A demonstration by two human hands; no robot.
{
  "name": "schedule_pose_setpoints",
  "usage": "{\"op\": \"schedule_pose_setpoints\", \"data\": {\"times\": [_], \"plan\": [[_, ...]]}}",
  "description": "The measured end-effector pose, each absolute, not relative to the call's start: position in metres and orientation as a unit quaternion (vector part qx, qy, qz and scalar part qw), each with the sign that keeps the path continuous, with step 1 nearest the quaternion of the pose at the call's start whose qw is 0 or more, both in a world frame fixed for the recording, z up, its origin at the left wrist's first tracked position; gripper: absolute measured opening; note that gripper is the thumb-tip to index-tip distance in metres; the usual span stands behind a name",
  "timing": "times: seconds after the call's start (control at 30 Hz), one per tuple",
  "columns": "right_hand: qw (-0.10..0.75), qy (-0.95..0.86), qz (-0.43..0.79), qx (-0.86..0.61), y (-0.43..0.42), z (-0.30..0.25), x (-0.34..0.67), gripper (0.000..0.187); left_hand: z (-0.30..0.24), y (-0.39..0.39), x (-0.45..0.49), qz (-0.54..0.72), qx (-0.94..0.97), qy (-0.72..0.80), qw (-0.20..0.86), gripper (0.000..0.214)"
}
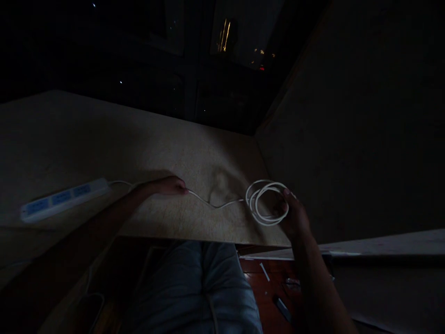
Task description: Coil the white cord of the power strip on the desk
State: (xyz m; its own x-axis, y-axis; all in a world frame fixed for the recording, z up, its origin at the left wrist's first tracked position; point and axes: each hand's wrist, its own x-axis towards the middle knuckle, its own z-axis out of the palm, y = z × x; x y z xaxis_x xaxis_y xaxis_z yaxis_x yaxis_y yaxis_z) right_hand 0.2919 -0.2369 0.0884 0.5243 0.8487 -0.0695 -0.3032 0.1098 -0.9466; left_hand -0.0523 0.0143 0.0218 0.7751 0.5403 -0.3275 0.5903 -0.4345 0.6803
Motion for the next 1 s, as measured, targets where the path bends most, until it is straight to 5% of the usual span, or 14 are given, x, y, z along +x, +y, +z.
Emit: {"op": "schedule_pose_setpoints", "data": {"times": [0.13,0.23,0.37,0.57,0.73,1.0], "plan": [[0.685,-0.26,0.437,-0.521,-0.237,0.098,0.271,0.04,0.038,-0.026,-0.024,0.094,0.926,0.292,0.219,0.053],[0.698,-0.264,0.442,-0.497,-0.237,0.107,0.257,0.039,0.038,-0.066,0.005,0.157,0.945,0.228,0.177,0.069],[0.708,-0.26,0.465,-0.464,-0.242,0.119,0.246,0.037,0.016,-0.108,0.038,0.267,0.919,0.243,0.16,0.048],[0.738,-0.251,0.432,-0.452,-0.257,0.128,0.253,0.031,-0.002,-0.135,0.042,0.424,0.796,0.308,0.303,0.027],[0.753,-0.205,0.438,-0.446,-0.26,0.121,0.275,0.029,-0.006,-0.15,0.027,0.399,0.786,0.311,0.357,0.032],[0.765,-0.16,0.443,-0.439,-0.26,0.1,0.28,0.034,-0.005,-0.143,0.026,0.276,0.86,0.338,0.265,0.042]]}}
